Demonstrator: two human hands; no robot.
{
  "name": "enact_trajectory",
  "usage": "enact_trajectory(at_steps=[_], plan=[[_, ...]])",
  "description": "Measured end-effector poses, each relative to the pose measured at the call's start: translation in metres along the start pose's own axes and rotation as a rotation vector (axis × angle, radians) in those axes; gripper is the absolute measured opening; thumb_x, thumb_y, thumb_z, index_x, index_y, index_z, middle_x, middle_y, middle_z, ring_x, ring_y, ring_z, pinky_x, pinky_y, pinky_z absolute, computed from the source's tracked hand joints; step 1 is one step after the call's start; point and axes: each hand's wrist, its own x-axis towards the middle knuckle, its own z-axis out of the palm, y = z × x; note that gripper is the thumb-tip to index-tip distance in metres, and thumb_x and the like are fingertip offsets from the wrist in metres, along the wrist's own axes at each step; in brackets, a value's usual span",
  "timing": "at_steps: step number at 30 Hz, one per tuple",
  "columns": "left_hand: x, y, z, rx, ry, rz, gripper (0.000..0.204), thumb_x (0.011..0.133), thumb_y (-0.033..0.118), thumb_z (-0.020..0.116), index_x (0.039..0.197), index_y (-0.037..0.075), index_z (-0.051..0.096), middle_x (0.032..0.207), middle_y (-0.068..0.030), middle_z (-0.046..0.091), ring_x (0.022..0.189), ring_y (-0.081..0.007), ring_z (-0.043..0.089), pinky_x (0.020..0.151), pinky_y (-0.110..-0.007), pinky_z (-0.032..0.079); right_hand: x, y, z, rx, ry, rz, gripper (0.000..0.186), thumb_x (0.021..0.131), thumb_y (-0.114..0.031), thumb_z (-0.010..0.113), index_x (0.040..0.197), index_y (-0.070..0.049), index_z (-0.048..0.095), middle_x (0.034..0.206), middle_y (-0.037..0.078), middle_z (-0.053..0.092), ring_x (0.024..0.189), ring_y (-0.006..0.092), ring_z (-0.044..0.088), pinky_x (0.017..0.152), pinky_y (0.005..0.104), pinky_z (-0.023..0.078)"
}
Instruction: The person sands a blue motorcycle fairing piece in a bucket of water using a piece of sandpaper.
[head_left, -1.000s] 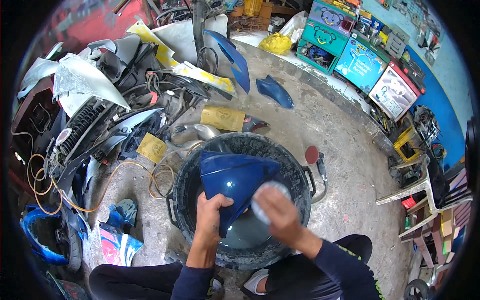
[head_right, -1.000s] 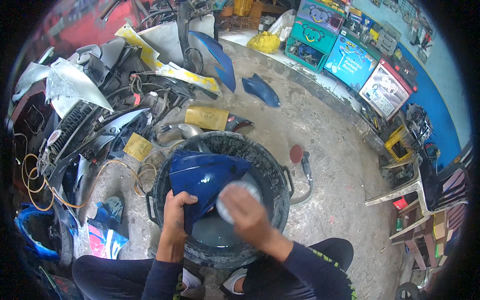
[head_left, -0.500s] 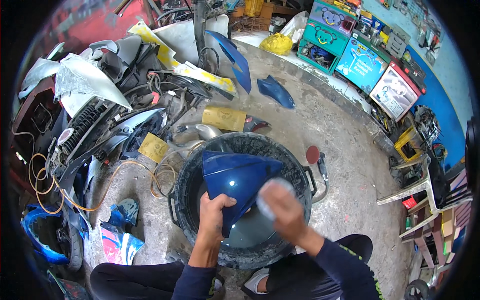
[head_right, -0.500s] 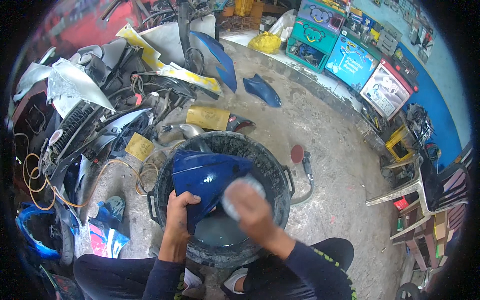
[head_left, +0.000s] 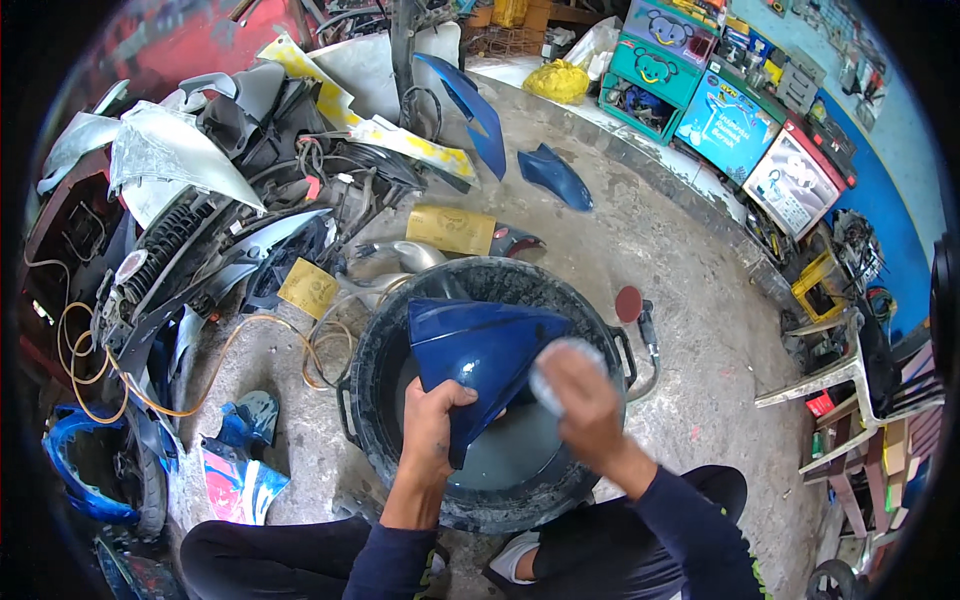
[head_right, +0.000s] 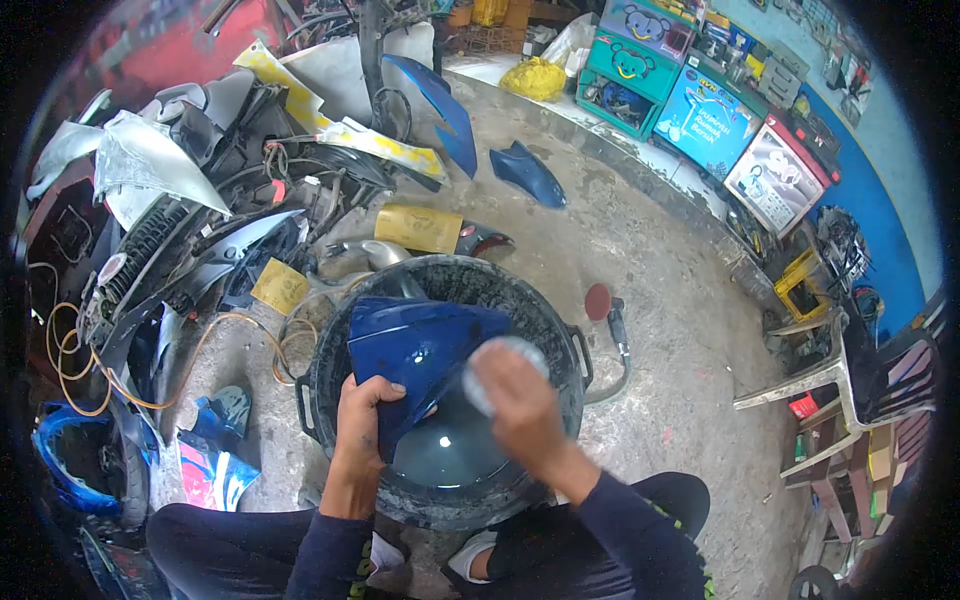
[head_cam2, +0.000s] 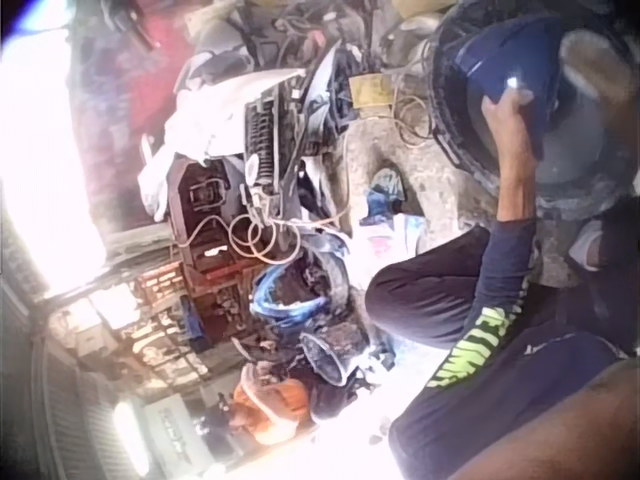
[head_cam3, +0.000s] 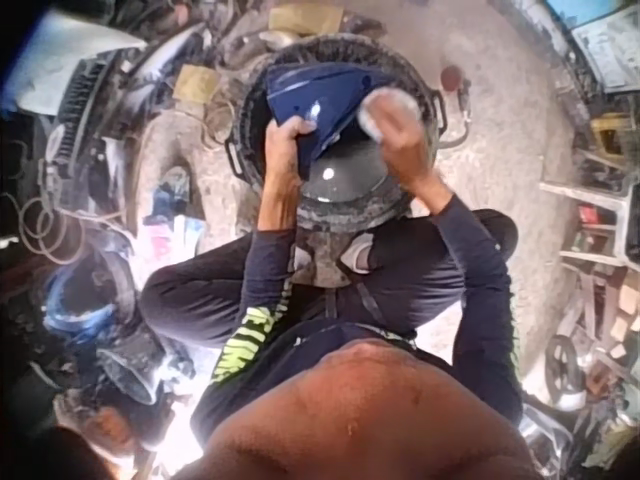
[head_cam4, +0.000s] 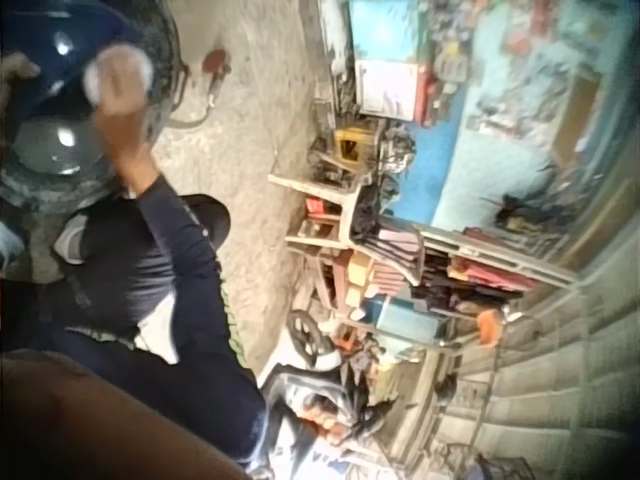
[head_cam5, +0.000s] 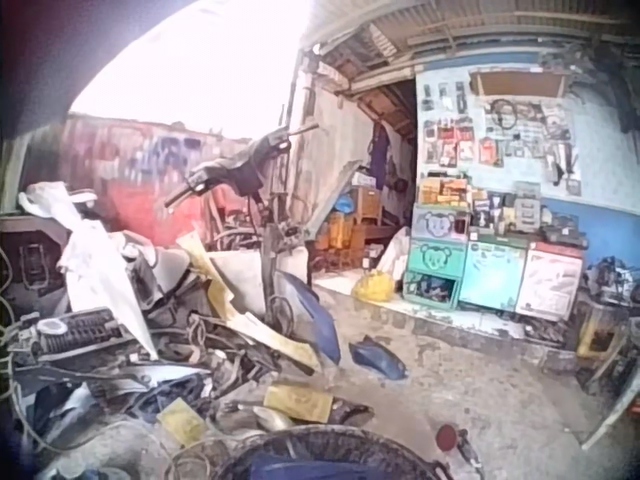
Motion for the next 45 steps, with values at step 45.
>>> enact_trajectory(at_steps=[45], plan=[[0.009, -0.02, -0.006, 0.02, 0.117, -0.05, 0.02, 0.074, 0.002, 0.06, 0.094, -0.003, 0.064, 0.084, -0.007, 0.066, 0.067, -0.0154, 0.063, 0.064, -0.03, 0.054, 0.017, -0.002, -0.002, 0.058, -0.061, -0.06, 0.031, 0.076, -0.003, 0.065, 0.105, 0.002, 0.071, 0.108, 0.015, 0.071, 0.103, 0.0306, 0.069, 0.094, 0.0431, 0.055]])
